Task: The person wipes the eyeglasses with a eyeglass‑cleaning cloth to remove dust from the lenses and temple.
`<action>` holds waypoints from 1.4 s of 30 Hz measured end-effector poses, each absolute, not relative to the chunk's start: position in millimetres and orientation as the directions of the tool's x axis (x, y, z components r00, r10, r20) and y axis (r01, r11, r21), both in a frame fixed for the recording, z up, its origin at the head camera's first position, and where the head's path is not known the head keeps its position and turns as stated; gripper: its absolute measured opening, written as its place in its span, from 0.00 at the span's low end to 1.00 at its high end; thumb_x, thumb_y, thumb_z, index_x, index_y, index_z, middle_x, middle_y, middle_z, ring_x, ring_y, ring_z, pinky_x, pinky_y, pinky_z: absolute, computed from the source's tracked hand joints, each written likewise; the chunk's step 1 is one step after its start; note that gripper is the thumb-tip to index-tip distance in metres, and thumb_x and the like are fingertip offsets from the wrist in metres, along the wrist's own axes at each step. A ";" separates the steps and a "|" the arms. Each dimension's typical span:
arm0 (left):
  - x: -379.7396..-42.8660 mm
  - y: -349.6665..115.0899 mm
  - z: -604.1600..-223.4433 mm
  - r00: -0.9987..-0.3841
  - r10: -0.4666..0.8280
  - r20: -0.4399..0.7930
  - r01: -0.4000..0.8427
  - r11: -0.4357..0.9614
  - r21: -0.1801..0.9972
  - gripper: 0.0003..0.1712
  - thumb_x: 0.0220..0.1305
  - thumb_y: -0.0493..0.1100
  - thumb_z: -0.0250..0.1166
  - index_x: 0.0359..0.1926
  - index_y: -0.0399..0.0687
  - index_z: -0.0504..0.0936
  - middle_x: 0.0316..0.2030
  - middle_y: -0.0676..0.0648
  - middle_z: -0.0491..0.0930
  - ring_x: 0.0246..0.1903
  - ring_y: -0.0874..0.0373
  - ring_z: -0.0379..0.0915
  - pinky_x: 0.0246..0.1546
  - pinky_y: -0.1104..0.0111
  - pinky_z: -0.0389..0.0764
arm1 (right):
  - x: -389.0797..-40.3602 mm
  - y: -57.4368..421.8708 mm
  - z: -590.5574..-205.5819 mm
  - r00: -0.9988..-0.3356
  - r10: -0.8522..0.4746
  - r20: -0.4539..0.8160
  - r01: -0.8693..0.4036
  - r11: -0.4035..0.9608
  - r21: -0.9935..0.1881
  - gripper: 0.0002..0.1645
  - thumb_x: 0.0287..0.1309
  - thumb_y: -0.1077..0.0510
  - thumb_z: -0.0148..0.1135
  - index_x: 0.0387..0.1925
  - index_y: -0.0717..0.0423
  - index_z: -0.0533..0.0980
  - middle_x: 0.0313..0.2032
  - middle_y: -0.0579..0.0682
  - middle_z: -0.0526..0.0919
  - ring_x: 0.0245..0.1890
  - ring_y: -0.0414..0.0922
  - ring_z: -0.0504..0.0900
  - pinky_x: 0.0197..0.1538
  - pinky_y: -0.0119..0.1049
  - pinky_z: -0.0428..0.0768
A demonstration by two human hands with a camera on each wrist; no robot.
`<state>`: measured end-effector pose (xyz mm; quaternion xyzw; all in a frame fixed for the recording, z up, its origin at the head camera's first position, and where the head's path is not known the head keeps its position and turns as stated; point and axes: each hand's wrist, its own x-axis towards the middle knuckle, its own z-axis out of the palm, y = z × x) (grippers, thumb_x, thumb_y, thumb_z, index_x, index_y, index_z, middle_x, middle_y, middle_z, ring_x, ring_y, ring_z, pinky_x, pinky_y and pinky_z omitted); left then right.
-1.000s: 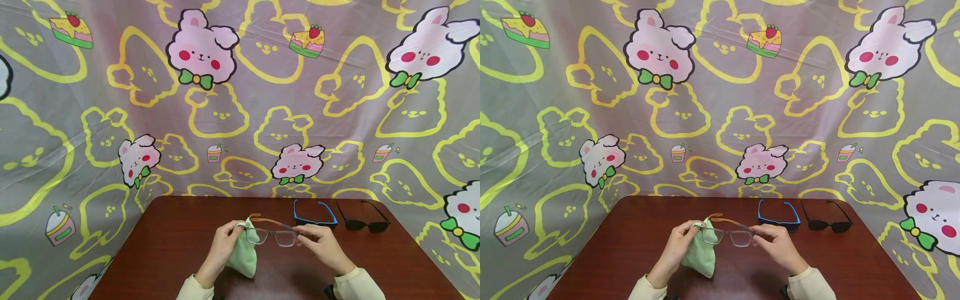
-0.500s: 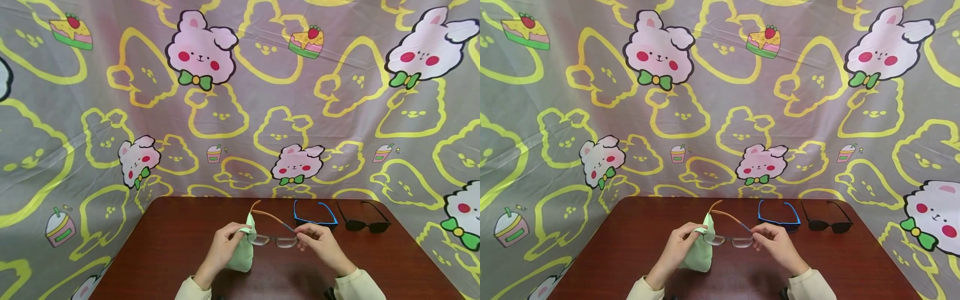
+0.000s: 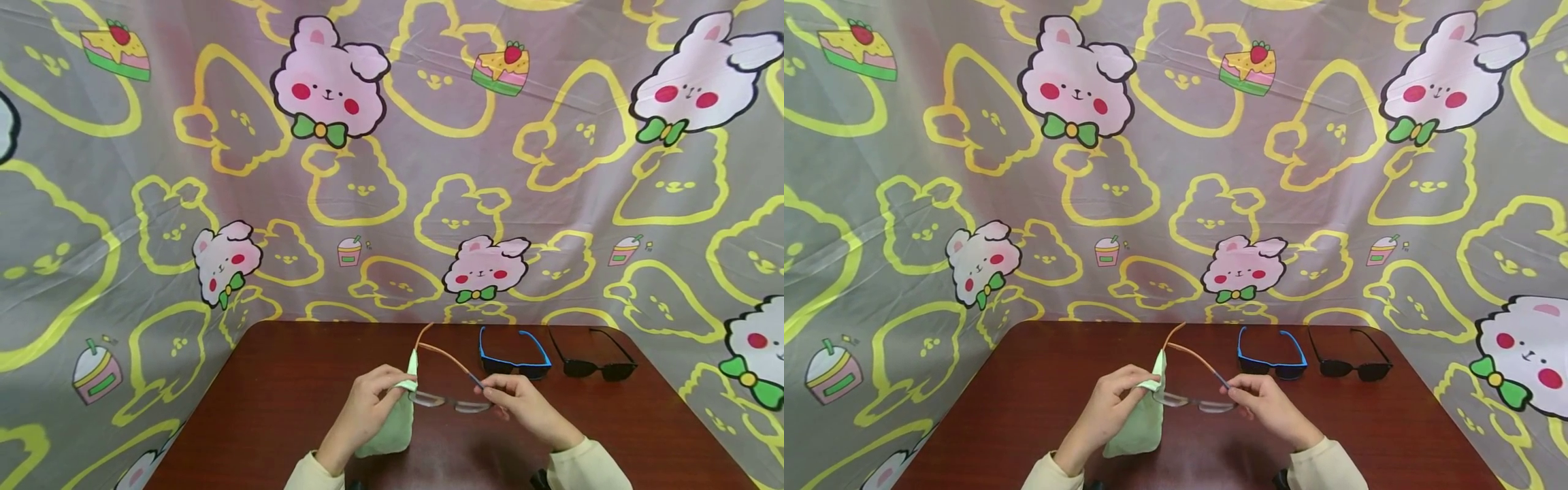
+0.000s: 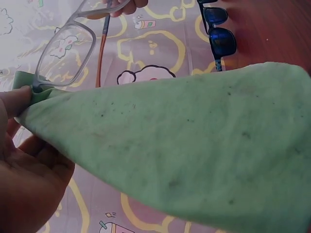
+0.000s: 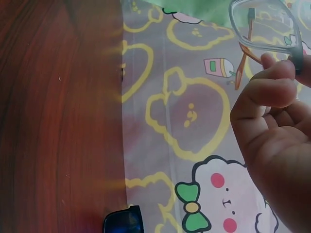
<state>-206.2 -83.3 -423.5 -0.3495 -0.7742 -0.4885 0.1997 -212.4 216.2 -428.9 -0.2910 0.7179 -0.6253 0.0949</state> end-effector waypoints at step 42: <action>-207.3 -84.9 -430.3 -0.921 0.322 0.218 0.143 -0.241 0.960 0.27 0.72 0.46 0.51 0.57 0.23 0.69 0.48 0.43 0.75 0.48 0.61 0.71 0.49 0.70 0.72 | -210.7 215.0 -431.6 -0.869 -0.407 0.280 -0.338 0.076 -0.938 0.10 0.65 0.63 0.53 0.35 0.70 0.70 0.23 0.55 0.73 0.18 0.38 0.72 0.20 0.38 0.74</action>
